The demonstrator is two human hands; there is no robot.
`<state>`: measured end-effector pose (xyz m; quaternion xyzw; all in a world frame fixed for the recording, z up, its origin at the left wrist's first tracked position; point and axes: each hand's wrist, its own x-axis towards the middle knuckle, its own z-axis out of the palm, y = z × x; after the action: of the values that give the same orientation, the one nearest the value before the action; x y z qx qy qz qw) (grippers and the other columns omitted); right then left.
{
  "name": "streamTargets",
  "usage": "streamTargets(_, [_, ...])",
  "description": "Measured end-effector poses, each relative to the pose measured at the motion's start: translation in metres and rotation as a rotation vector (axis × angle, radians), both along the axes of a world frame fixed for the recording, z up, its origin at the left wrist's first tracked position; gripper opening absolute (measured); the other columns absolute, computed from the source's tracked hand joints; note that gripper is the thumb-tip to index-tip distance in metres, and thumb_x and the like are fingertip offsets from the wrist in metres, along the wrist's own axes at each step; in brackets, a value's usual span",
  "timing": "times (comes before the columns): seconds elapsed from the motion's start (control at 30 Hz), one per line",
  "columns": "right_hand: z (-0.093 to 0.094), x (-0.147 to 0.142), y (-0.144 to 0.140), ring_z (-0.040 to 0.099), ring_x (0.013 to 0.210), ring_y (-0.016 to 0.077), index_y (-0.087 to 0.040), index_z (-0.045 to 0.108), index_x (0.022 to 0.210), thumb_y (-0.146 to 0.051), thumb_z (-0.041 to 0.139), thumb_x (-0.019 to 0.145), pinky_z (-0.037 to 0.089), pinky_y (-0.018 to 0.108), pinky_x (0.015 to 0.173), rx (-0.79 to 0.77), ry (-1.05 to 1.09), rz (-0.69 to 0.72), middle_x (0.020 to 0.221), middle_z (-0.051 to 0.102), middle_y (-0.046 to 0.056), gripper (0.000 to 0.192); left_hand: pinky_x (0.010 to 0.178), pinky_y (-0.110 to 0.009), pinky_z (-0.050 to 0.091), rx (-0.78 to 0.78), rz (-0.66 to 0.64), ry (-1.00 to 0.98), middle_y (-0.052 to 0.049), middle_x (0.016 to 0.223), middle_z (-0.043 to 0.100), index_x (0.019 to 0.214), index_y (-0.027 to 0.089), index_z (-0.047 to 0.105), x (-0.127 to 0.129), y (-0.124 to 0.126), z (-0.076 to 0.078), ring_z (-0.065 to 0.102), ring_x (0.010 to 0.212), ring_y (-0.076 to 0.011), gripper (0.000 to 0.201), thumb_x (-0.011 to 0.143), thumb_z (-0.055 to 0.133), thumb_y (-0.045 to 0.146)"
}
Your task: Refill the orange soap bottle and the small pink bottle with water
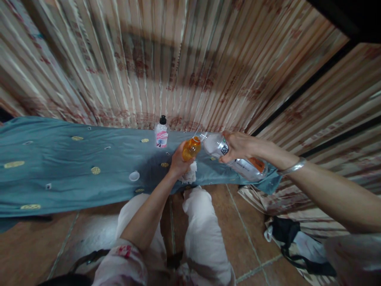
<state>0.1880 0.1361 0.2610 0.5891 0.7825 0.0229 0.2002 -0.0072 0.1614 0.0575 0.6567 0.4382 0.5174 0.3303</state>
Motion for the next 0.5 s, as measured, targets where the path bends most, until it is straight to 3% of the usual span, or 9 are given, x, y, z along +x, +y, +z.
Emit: streamTargets(0.5, [0.0084, -0.0094, -0.0046, 0.068, 0.079, 0.0246, -0.009, 0.066, 0.108, -0.055, 0.077, 0.074, 0.041, 0.028, 0.059, -0.048, -0.044, -0.034, 0.09, 0.072, 0.011, 0.058, 0.109, -0.038, 0.052, 0.036, 0.016, 0.081, -0.009, 0.136, 0.067, 0.137, 0.02, 0.05, 0.0003, -0.0022, 0.0031, 0.064, 0.127, -0.0262, 0.068, 0.072, 0.07, 0.024])
